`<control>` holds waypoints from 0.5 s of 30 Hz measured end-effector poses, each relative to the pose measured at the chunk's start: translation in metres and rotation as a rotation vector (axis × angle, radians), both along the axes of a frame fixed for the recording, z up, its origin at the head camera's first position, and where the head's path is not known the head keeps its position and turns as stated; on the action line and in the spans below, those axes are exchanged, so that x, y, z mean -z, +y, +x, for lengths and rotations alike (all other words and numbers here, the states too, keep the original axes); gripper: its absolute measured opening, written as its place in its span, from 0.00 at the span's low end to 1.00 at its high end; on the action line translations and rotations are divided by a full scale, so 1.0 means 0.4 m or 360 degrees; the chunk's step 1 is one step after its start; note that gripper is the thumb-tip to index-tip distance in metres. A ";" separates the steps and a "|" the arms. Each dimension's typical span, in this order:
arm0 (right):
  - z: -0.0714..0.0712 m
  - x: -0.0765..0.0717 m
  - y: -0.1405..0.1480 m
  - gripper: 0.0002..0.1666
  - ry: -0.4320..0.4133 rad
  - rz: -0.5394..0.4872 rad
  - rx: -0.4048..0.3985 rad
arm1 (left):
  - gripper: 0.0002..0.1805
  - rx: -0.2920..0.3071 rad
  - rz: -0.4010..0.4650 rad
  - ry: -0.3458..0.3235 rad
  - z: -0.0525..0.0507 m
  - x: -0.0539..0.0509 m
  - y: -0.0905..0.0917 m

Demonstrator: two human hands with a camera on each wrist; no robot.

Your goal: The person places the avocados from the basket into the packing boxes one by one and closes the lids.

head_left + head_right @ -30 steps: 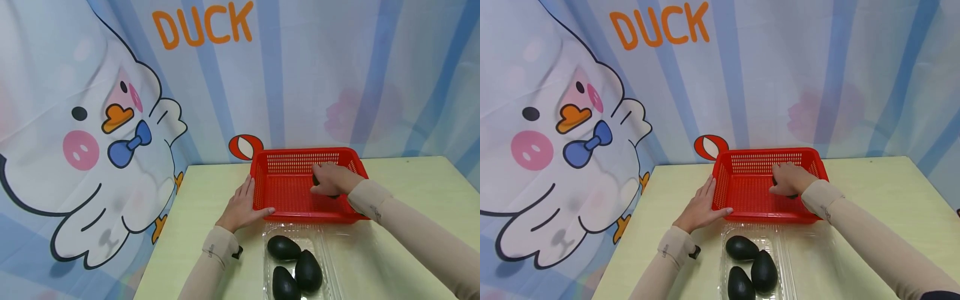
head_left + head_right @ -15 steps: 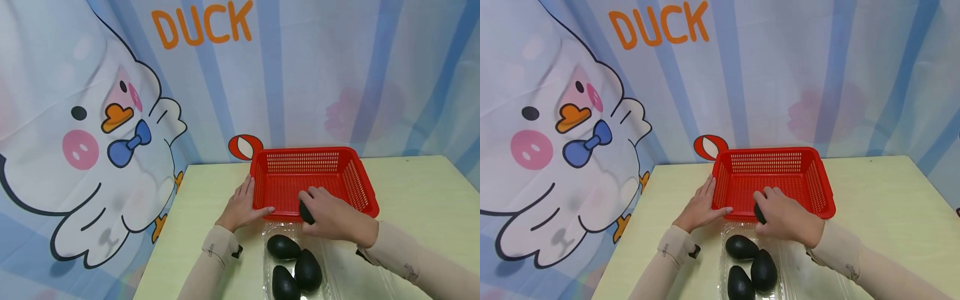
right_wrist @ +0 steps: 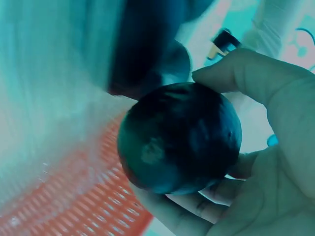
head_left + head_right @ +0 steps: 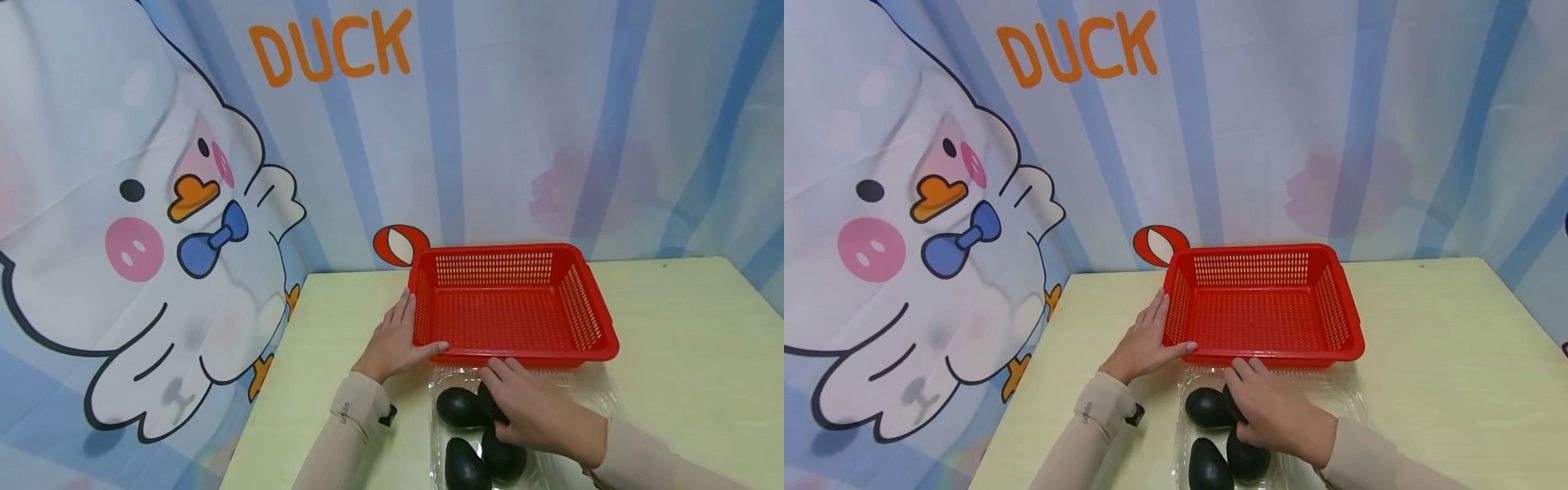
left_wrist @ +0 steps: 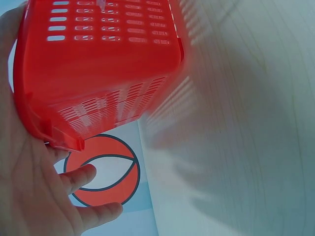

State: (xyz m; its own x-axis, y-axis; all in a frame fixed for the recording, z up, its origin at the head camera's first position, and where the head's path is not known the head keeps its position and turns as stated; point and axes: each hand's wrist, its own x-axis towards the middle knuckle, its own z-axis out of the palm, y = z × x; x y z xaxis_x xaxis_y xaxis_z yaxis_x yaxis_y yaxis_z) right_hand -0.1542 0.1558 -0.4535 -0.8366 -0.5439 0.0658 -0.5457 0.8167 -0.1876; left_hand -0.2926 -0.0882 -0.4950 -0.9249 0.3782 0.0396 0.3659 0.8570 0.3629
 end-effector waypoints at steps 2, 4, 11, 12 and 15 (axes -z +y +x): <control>0.002 0.020 -0.002 0.39 0.0066 0.0028 -0.0006 | 0.68 -0.0003 0.0002 0.0006 0.000 0.002 0.000; 0.001 0.035 -0.004 0.38 0.0122 0.0046 -0.0002 | 0.68 -0.0002 0.0006 0.0005 -0.001 0.003 -0.001; -0.011 0.050 -0.011 0.36 0.0099 0.0011 0.0059 | 0.67 0.0010 0.0000 -0.0019 -0.003 0.003 0.000; -0.013 0.051 -0.012 0.36 0.0110 0.0000 0.0056 | 0.67 0.0013 -0.0002 -0.0022 -0.002 0.003 0.000; -0.018 0.058 -0.013 0.34 0.0157 -0.0020 0.0042 | 0.67 0.0018 -0.0002 -0.0027 -0.002 0.001 0.001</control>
